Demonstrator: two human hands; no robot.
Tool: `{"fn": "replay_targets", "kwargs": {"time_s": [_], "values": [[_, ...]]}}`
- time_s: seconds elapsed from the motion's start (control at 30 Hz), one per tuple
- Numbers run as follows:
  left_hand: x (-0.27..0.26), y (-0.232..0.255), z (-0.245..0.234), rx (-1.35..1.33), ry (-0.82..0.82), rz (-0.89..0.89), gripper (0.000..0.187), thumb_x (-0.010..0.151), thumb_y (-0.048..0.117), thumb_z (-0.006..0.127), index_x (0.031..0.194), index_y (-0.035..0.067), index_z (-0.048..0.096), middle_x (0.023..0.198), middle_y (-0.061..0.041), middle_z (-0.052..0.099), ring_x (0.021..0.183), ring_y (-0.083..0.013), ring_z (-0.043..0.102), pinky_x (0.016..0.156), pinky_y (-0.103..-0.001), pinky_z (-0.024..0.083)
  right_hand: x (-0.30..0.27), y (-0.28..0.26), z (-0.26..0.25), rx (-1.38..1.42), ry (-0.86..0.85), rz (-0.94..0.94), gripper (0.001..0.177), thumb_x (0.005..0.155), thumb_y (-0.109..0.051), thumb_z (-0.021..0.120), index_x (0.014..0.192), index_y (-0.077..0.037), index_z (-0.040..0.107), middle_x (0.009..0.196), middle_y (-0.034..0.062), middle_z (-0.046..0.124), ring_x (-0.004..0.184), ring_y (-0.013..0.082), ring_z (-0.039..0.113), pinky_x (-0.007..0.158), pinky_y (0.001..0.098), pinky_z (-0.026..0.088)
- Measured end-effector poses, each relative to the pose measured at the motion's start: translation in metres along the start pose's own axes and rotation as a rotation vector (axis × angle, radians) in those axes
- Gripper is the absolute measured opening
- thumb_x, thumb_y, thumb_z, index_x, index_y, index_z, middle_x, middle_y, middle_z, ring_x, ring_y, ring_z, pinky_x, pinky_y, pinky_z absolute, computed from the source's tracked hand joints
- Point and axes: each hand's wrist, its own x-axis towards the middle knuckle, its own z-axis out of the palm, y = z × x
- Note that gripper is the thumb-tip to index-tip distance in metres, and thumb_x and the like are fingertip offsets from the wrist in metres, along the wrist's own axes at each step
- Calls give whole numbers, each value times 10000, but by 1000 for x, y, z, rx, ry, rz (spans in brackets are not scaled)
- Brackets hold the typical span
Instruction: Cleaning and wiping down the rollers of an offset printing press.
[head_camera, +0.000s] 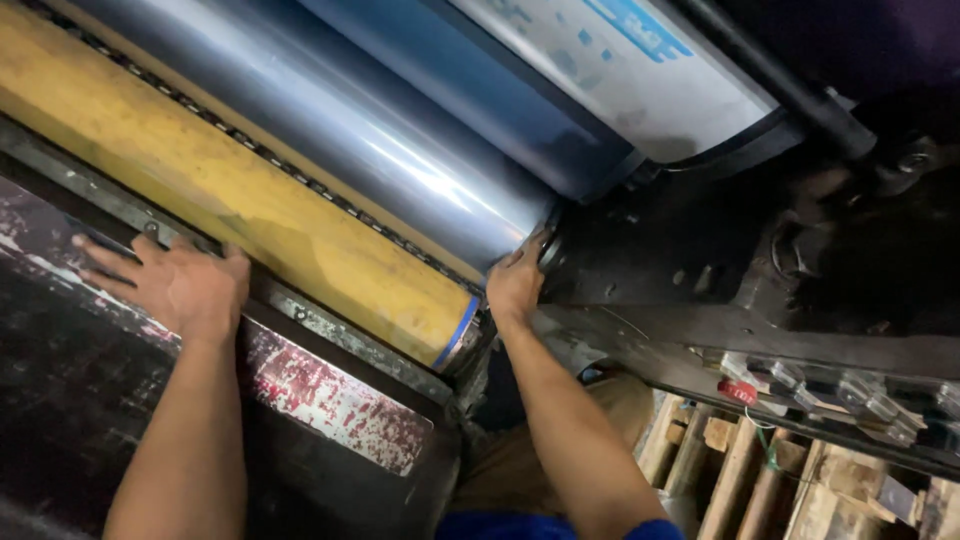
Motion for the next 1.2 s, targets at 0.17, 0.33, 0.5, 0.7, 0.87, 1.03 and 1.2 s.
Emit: {"fn": "replay_targets", "kwargs": {"time_s": [0.17,0.33,0.5,0.7,0.87,1.03,1.2], "values": [[-4,-3,7,15,26,30,636,996,597,547,1284,63,739,1599,-235,490,1565,-586,-46,1221,-690,-63,-13,-3,-8,-2,-6,19,721,994,-248,500,1639,-227,176,923,368,693,866,563,664,796,636,521],[3,-2,8,-8,38,6,651,1005,608,528,1312,69,727,1588,-247,486,1540,-583,-55,1211,-695,-81,-9,13,14,-9,18,-8,693,1018,-251,501,1638,-241,193,903,354,704,839,549,685,772,634,536],[12,0,8,29,49,17,701,958,635,528,1329,74,727,1565,-234,475,1516,-586,-59,1181,-687,-91,-16,-6,0,-50,7,-68,706,1020,-245,501,1650,-244,181,826,322,702,752,526,682,678,625,542],[7,0,3,-18,41,14,644,949,585,565,1296,76,753,1586,-234,474,1519,-602,-47,1202,-686,-86,-10,-19,-5,-222,-187,-286,814,985,-215,533,1661,-240,80,764,270,715,705,471,701,691,598,555],[0,1,-8,-7,2,3,653,902,588,600,1297,94,763,1549,-243,506,1545,-589,-38,1221,-670,-80,-6,-25,0,-243,-243,-336,925,954,-189,574,1654,-237,-28,778,261,717,705,456,708,712,586,559],[2,-3,6,2,66,34,705,941,660,593,1255,50,756,1514,-260,521,1541,-582,-37,1199,-694,-58,-17,-30,-12,-46,-141,-161,747,1011,-199,504,1657,-177,130,774,276,721,732,464,713,733,575,558],[1,0,2,-5,41,7,684,957,652,577,1253,63,760,1558,-242,494,1531,-581,-42,1196,-687,-65,24,32,38,149,241,-84,267,1016,-217,552,1252,-99,593,922,278,724,887,498,695,763,582,544]]}}
